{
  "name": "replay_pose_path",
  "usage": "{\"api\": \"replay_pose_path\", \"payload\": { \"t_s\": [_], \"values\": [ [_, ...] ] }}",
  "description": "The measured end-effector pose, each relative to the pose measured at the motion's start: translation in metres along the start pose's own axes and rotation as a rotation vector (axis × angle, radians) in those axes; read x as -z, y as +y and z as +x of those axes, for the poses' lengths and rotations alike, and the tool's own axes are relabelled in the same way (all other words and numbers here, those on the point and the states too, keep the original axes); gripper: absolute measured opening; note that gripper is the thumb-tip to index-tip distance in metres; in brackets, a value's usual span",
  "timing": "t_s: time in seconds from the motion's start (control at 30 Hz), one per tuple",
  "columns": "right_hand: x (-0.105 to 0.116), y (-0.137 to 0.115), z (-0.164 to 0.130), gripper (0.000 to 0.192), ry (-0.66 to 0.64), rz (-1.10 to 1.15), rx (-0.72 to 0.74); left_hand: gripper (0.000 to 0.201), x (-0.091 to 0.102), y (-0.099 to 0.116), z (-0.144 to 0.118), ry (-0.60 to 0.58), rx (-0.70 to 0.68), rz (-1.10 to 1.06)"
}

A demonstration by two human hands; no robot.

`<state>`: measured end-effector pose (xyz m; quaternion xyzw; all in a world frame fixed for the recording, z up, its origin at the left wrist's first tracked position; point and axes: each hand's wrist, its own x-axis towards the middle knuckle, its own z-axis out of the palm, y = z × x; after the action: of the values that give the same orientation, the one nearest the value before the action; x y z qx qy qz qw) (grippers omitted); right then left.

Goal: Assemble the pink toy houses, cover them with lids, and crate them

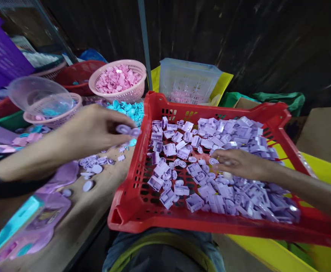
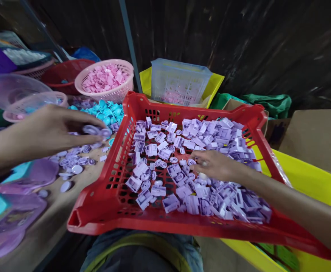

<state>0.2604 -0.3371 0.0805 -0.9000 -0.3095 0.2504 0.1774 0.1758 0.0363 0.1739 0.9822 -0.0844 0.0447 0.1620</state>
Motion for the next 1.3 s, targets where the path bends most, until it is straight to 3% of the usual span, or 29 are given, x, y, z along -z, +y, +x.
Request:
{"api": "replay_pose_path", "payload": {
  "t_s": [0.07, 0.13, 0.3, 0.43, 0.5, 0.57, 0.67, 0.77, 0.83, 0.9, 0.97, 1.03, 1.17, 1.3],
  "values": [
    [0.008, -0.016, 0.004, 0.033, 0.025, 0.105, 0.027, 0.053, 0.010, -0.033, -0.026, -0.027, 0.226, 0.076],
    [0.016, -0.045, 0.015, 0.033, 0.060, 0.188, 0.097, 0.051, 0.010, -0.066, -0.050, -0.066, 0.353, 0.129],
    [0.023, -0.169, 0.071, 0.024, 0.154, 0.234, 0.374, 0.028, -0.006, -0.126, -0.088, -0.113, 0.421, 0.156],
    [0.003, -0.256, 0.126, 0.021, 0.103, 0.062, 0.516, 0.028, -0.013, -0.136, -0.095, -0.038, 0.392, 0.253],
    [-0.009, -0.277, 0.146, 0.024, 0.047, 0.037, 0.523, 0.032, -0.011, -0.130, -0.094, -0.005, 0.394, 0.335],
    [-0.014, -0.282, 0.153, 0.028, 0.060, 0.027, 0.525, 0.034, -0.007, -0.119, -0.094, 0.020, 0.384, 0.438],
    [-0.001, -0.258, 0.137, 0.024, 0.155, 0.050, 0.580, 0.034, 0.001, -0.102, -0.095, 0.049, 0.329, 0.537],
    [0.029, -0.205, 0.095, 0.014, 0.161, 0.003, 0.593, 0.040, 0.003, -0.087, -0.095, 0.043, 0.308, 0.567],
    [0.045, -0.160, 0.059, 0.010, 0.080, -0.089, 0.517, 0.048, -0.002, -0.078, -0.091, 0.046, 0.279, 0.546],
    [0.046, -0.115, 0.021, 0.011, -0.040, -0.181, 0.388, 0.055, -0.010, -0.066, -0.084, 0.099, 0.203, 0.478],
    [0.033, -0.076, -0.015, 0.017, -0.183, -0.233, 0.280, 0.057, -0.018, -0.050, -0.075, 0.152, 0.118, 0.371],
    [0.009, -0.044, -0.044, 0.018, -0.213, -0.289, 0.189, 0.052, -0.026, -0.033, -0.067, 0.173, 0.053, 0.241],
    [-0.030, -0.010, -0.075, 0.018, -0.029, -0.463, 0.097, 0.040, -0.038, -0.009, -0.056, 0.124, -0.039, 0.062],
    [-0.039, -0.002, -0.077, 0.044, 0.025, -0.473, 0.171, 0.038, -0.044, 0.002, -0.052, 0.077, -0.049, 0.002]
  ]
}}
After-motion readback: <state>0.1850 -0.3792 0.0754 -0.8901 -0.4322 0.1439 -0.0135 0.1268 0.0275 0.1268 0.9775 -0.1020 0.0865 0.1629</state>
